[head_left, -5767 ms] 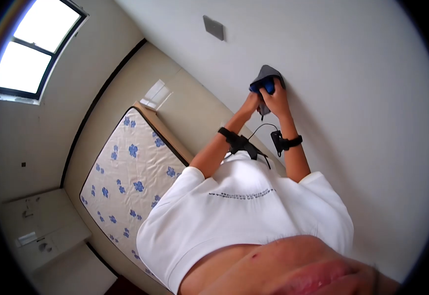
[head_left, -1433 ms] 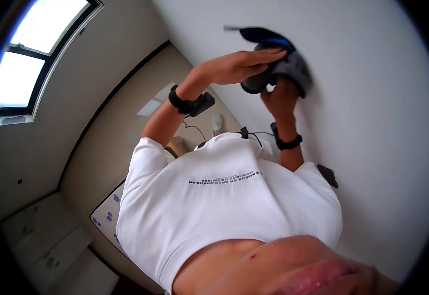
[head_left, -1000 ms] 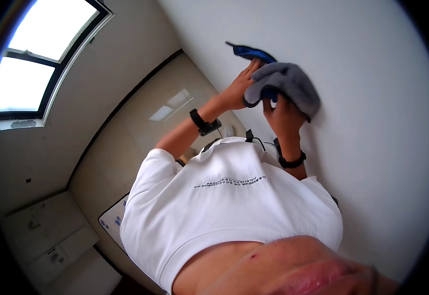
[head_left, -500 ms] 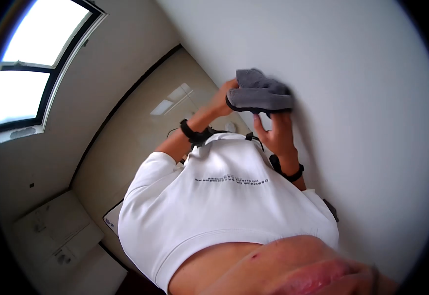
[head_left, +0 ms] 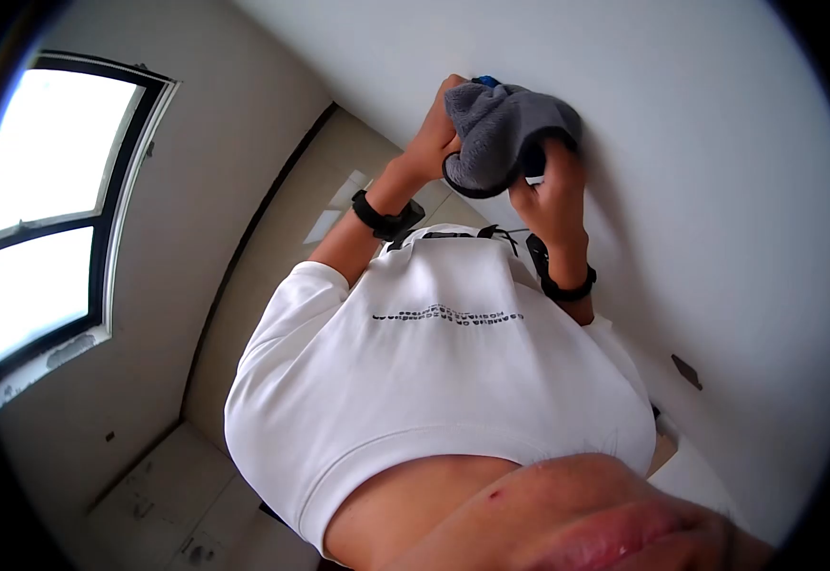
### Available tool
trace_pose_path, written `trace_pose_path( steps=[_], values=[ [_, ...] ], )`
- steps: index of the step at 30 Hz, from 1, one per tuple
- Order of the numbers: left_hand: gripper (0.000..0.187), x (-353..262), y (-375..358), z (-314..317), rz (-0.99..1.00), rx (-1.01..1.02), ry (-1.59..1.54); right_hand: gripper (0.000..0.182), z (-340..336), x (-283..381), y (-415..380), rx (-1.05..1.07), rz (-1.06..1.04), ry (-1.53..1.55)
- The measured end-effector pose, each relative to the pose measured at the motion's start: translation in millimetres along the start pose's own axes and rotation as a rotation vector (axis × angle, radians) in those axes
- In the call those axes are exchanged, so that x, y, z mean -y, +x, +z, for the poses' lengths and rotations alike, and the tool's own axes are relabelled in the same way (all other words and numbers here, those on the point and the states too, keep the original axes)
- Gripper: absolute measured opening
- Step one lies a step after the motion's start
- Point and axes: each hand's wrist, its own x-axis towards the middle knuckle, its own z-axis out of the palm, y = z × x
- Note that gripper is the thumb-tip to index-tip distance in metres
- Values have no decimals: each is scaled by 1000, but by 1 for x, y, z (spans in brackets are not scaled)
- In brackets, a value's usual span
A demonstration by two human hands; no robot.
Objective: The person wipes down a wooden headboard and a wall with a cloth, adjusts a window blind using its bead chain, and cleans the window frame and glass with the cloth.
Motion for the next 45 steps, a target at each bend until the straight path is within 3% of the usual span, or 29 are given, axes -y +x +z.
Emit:
trace_pose_path(
  steps=[2,4,6,8,11,13,14,16,17,19,20,22,23,25,26,27,28,29,30,32,36,39,41,42,44,45],
  values=[
    [43,35,-25,-10,-44,-46,265,27,35,-9,3,29,56,-13],
    [43,91,-58,-21,-166,-78,155,27,71,-24,4,12,118,91],
    [43,104,-65,-36,-286,-103,31,35,86,-17,10,67,262,226],
    [38,87,-61,-46,-1254,-113,-827,39,122,-27,0,125,300,177],
    [43,69,-43,-53,-1135,-33,-802,51,153,-47,1,289,355,65],
    [44,58,-33,-63,-1150,-60,-817,51,146,-37,-4,124,304,-25],
    [45,41,-18,-76,-1032,-71,-784,47,117,4,34,-89,137,72],
    [45,6,22,-105,-753,18,-770,54,96,15,47,-69,113,-38],
    [45,-11,45,-128,-573,101,-815,55,73,41,72,-327,1,70],
    [53,-45,57,-144,-399,55,-875,51,66,45,76,-541,-50,82],
    [53,-55,65,-155,-379,51,-879,51,44,90,104,-659,-67,156],
    [71,-71,72,-146,6,35,-787,48,28,94,98,-585,-38,-25],
    [61,-78,82,-151,-19,-139,-547,52,14,95,106,-492,-4,-143],
    [67,-69,87,-147,32,-316,-70,50,33,92,106,-615,31,53],
    [68,-60,88,-145,77,-319,32,54,26,76,97,-560,81,-161],
    [69,-50,86,-144,117,-318,137,54,30,70,96,-559,58,-159],
    [84,-46,82,-137,88,-273,209,56,29,65,91,-421,60,-343],
    [84,-38,78,-136,96,-279,212,57,35,62,90,-277,66,-528],
    [86,-29,73,-135,-7,-268,203,57,44,60,87,-281,61,-527],
    [90,-12,63,-137,-200,-214,178,56,67,57,85,-192,344,-406],
    [88,40,29,-137,-396,-202,196,54,119,42,86,-107,449,-276],
    [74,93,-1,-133,-560,-216,13,48,173,28,84,-140,352,-139],
    [72,127,-13,-131,-778,-64,-446,43,207,23,84,-56,388,84],
    [72,132,-15,-140,-773,-73,-432,43,222,22,84,-56,377,97],
    [61,140,-20,-157,-1035,115,-705,42,243,22,87,105,359,125],
    [61,138,-17,-170,-1034,95,-701,42,247,23,91,119,348,134]
  ],
)
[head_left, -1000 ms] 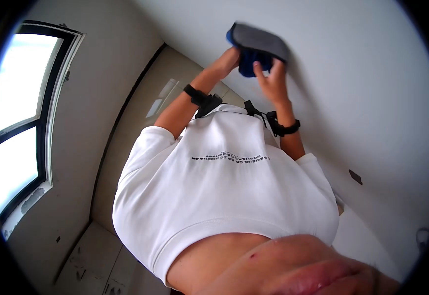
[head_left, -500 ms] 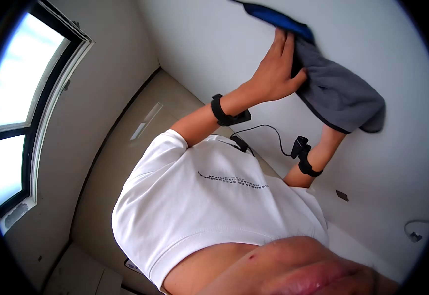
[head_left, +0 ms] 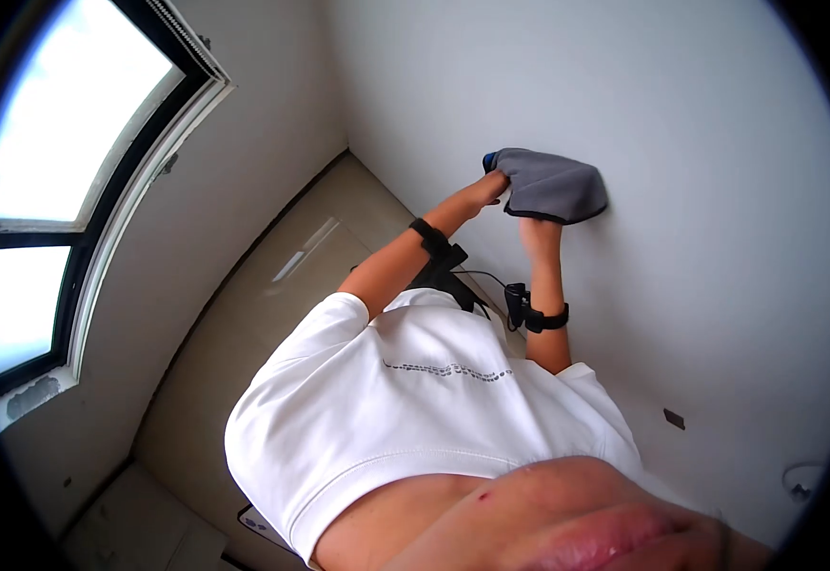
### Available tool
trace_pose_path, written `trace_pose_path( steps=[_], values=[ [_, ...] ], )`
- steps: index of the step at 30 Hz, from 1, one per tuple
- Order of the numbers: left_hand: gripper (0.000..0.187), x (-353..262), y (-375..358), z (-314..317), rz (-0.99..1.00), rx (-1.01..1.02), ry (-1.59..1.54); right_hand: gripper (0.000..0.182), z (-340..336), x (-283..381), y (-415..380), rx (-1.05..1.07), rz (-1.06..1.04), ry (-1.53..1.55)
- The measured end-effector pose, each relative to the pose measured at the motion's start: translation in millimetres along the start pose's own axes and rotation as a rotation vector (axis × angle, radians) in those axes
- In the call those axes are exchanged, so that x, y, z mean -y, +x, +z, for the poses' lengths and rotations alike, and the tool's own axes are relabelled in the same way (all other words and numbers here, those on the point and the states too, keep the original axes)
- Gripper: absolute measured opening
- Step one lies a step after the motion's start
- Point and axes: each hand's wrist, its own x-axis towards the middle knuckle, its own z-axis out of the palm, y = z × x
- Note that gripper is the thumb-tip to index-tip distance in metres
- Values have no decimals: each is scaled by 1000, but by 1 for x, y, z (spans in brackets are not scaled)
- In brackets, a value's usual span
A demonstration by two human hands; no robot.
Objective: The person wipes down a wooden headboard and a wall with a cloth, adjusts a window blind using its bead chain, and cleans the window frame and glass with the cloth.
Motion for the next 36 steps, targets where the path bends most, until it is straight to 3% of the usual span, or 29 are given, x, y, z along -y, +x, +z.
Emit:
trace_pose_path(
  steps=[2,3,4,5,6,7,8,10,11,12,13,14,16,18,19,20,23,25,28,32,34,36],
  values=[
    [55,-29,-12,-17,150,101,57,41,7,1,13,-73,-217,-1],
    [53,-13,14,-34,403,11,33,41,3,-3,23,-42,-219,25],
    [55,-44,-3,-45,532,-151,492,44,-11,-12,35,-112,-144,-26],
    [64,-71,-17,-51,682,-253,759,50,-17,-25,36,-164,-43,-71],
    [68,-79,-23,-46,698,-595,860,52,-17,-24,45,-199,26,125],
    [69,-109,-39,-48,861,-630,951,46,-8,26,58,-181,-137,302],
    [70,-134,-50,-49,1029,-647,1036,48,-8,42,73,-134,-109,326],
    [69,-143,-41,-54,1019,-664,1087,46,6,39,85,-150,-141,301],
    [69,-151,-43,-12,1063,-634,1108,44,-24,42,69,-141,-134,232],
    [69,-148,-31,-12,1068,-636,1116,41,-20,34,75,-117,-137,178],
    [69,-126,-16,-21,1080,-623,1206,37,-10,33,76,-162,-157,174],
    [70,-108,-8,-21,1094,-602,1292,36,-16,38,73,-67,-135,128],
    [68,-93,-14,-26,992,-594,1261,39,-14,46,73,65,-86,149],
    [58,-69,-26,-33,728,-525,1538,40,-4,23,64,107,-2,125],
    [50,-65,-27,-38,722,-428,1411,42,0,15,70,140,68,100],
    [43,-61,-31,-43,717,-329,1289,46,6,18,70,145,8,200],
    [31,-74,-66,-46,682,-379,1216,43,7,18,89,185,-86,270],
    [24,-101,-111,-33,407,-248,1054,44,14,26,91,217,19,454],
    [27,-137,-156,-4,311,-282,1120,39,20,45,95,405,-68,447],
    [24,-168,-212,-6,356,-231,1244,29,19,124,87,358,-44,638],
    [17,-186,-246,-16,529,-314,1056,30,22,126,96,338,-95,689],
    [16,-200,-271,-42,670,-571,1072,34,23,138,97,270,-121,712]
  ],
)
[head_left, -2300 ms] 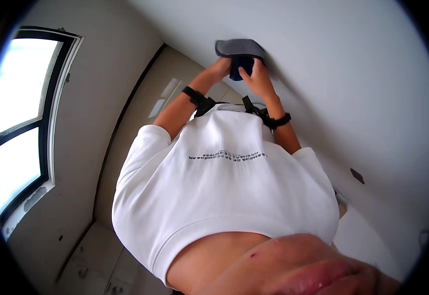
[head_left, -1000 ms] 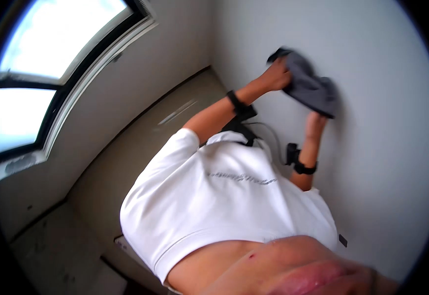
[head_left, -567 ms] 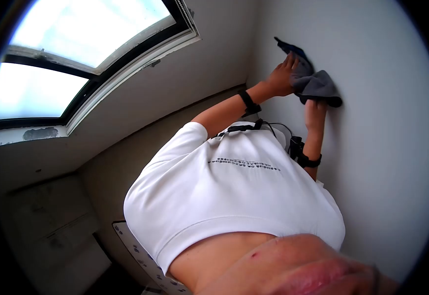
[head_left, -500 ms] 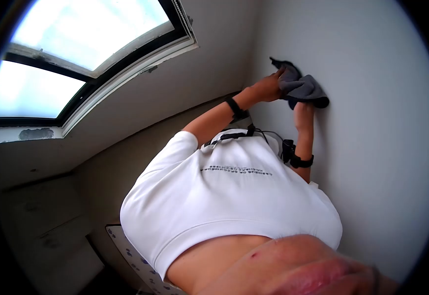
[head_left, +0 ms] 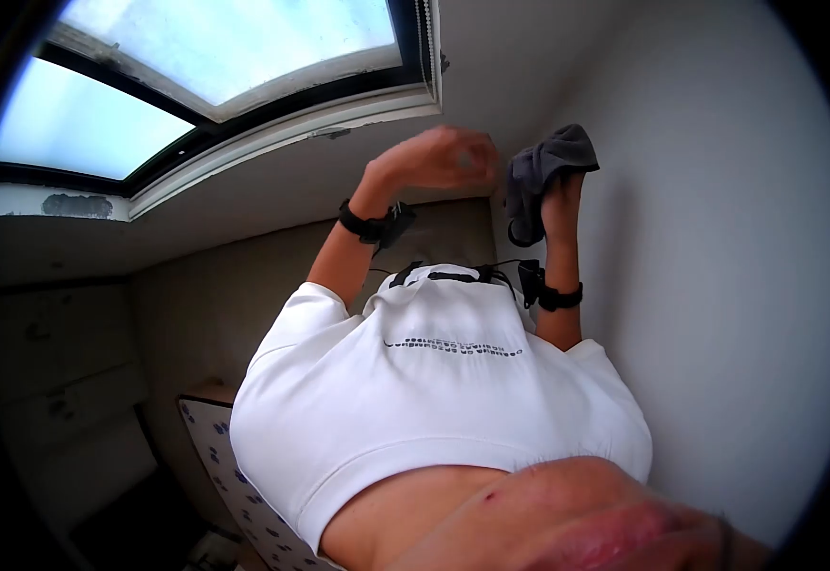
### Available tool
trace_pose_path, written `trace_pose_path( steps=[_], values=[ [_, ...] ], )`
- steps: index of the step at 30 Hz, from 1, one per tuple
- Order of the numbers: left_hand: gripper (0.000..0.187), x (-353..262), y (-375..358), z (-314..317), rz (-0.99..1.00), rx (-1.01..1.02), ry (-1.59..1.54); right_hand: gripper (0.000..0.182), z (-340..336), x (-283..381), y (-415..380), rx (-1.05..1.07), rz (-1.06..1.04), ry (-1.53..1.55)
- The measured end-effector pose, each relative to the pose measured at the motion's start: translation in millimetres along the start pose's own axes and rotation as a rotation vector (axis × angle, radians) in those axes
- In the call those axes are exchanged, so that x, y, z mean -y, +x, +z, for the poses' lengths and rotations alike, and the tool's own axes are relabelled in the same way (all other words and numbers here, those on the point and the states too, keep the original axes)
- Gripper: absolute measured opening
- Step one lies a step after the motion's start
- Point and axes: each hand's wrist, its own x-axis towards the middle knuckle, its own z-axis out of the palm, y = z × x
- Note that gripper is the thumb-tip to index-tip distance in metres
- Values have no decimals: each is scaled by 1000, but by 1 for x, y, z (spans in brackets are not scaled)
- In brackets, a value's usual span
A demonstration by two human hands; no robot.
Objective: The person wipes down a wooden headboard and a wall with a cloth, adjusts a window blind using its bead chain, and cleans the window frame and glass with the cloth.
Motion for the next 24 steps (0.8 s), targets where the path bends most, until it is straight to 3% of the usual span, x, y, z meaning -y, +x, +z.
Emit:
trace_pose_path(
  steps=[2,3,5,6,8,10,12,16,18,19,20,21,22,24],
  values=[
    [31,25,5,-13,-60,-474,142,38,2,9,-2,-5,47,50],
    [31,32,11,-15,-57,-472,141,43,2,10,-4,-2,95,98],
    [51,37,23,-19,11,-749,177,50,9,15,-8,10,134,68],
    [51,40,27,-13,7,-747,168,56,10,16,-10,23,183,42],
    [66,41,37,-2,-55,-524,75,60,7,1,-8,59,146,-30],
    [61,33,44,8,8,-560,72,63,7,0,2,100,93,-94],
    [49,25,45,15,-144,-672,-254,62,9,1,3,81,113,-88],
    [37,-13,44,21,-149,-657,-204,60,-2,-11,17,216,63,-224],
    [24,-31,45,25,-72,-595,-280,46,8,-1,18,-26,217,186],
    [20,-43,40,29,1,-563,-464,46,9,3,19,6,203,146],
    [20,-49,33,33,21,-614,-490,43,8,7,20,-22,159,316],
    [17,-53,24,35,-10,-501,-435,41,9,12,21,-45,119,489],
    [15,-55,13,39,-44,-384,-376,41,13,27,20,-4,109,452],
    [13,-55,-13,46,24,-383,-350,42,31,53,20,133,-107,79]
  ],
)
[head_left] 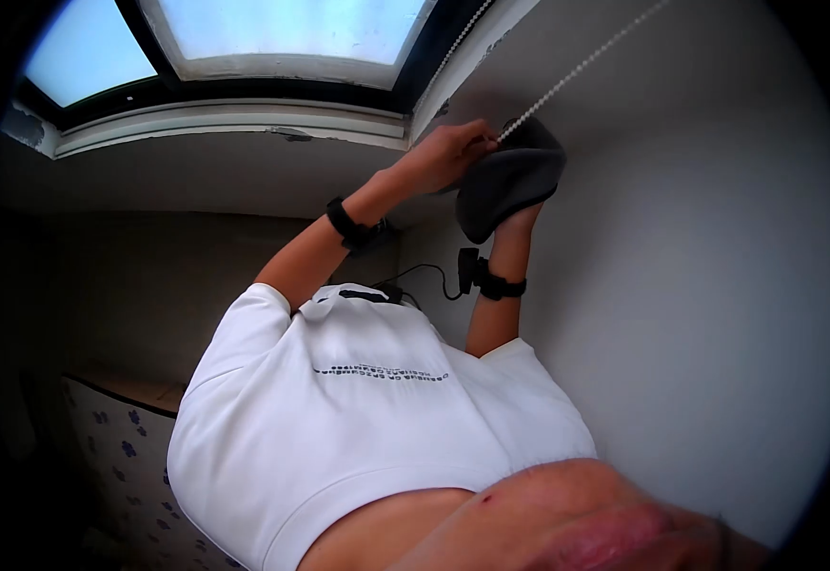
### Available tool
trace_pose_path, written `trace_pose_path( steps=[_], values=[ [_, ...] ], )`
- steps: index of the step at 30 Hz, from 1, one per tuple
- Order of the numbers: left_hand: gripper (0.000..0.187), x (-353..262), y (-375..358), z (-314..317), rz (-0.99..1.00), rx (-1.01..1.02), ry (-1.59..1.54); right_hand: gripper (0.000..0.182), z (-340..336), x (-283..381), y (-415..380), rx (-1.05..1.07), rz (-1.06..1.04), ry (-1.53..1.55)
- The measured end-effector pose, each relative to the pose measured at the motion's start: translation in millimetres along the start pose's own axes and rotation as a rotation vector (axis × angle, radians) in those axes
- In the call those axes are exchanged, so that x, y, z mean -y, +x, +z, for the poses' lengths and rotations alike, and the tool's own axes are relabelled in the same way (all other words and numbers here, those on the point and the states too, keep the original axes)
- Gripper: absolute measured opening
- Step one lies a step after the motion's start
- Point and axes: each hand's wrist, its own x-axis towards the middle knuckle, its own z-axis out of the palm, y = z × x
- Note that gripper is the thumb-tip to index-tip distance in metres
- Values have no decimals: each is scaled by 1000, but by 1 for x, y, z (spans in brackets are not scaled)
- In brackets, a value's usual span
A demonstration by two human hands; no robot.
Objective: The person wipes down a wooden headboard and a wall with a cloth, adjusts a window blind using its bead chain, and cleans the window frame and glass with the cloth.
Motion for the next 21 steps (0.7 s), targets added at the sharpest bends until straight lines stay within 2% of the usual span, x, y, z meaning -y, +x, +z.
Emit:
trace_pose_path(
  steps=[1,3,4,6,7,8,10,11,12,14,16,19,21],
  values=[
    [12,-3,-2,0,72,53,29,42,6,19,12,3,-34,-21],
    [12,-4,-15,0,136,19,88,38,15,58,19,237,86,-357],
    [12,-5,-23,-1,140,-7,166,38,23,72,13,239,84,-385],
    [13,-9,-37,-9,158,-18,153,36,49,93,-10,151,-160,78],
    [13,-7,-40,-11,161,-10,164,35,61,104,-14,-95,-92,84],
    [13,-1,-43,-12,147,-18,172,35,64,99,-12,-85,-80,92],
    [12,-1,-46,-7,206,31,148,33,64,98,-2,-126,-269,17],
    [12,-5,-50,-10,201,17,143,30,71,97,-4,-189,-295,40],
    [11,-15,-53,-16,185,24,94,30,80,104,-8,-175,-291,34],
    [12,-28,-48,-32,144,27,34,28,98,119,0,-19,-284,39],
    [12,-23,-56,-34,22,17,107,29,99,107,-4,-30,-318,-12],
    [13,-7,-68,-48,30,54,252,28,97,85,-5,-27,-371,-104],
    [13,13,-65,-56,-17,116,239,27,92,68,5,-21,-368,-130]
  ],
)
